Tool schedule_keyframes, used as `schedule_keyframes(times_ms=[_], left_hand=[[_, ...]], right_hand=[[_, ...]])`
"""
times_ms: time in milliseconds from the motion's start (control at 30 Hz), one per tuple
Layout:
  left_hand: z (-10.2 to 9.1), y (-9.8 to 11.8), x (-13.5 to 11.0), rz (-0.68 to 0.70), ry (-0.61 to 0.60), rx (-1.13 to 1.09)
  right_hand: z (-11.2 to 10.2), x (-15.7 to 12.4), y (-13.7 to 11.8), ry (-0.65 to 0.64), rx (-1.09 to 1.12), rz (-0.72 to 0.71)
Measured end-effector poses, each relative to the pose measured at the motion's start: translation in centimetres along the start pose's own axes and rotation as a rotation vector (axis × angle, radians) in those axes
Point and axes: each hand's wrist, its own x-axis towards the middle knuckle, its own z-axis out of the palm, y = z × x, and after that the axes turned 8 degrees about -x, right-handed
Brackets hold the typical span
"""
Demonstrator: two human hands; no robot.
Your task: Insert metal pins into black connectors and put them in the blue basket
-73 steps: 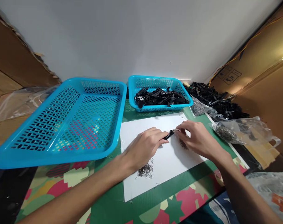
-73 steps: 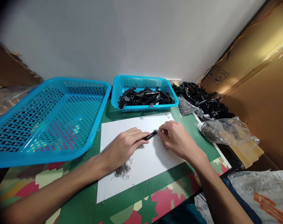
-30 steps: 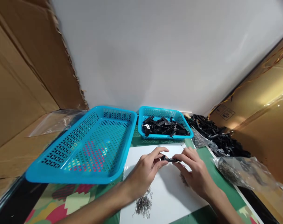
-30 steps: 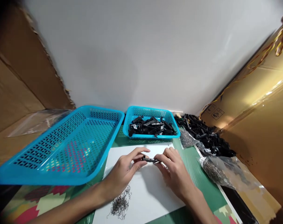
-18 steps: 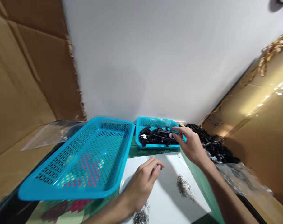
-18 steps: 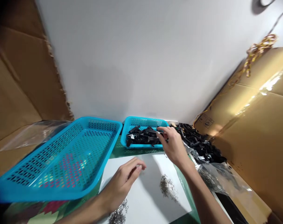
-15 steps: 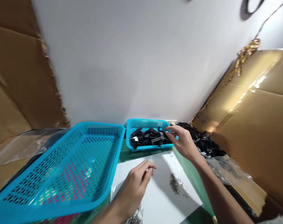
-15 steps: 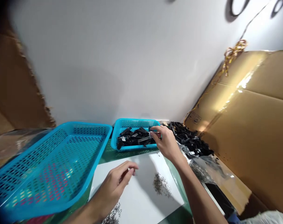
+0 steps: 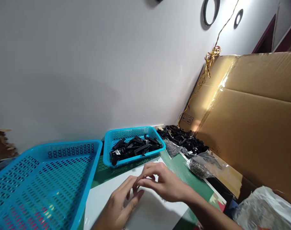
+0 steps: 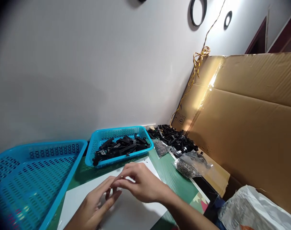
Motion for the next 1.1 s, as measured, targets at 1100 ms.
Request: schedule_keyframes(times_ms=[1100], left_hand=[[0.0, 0.6, -0.4, -0.143, -0.186, 0.135]], right_hand=[[-19.4, 4.8, 19.2, -0.153, -0.899, 0.793]])
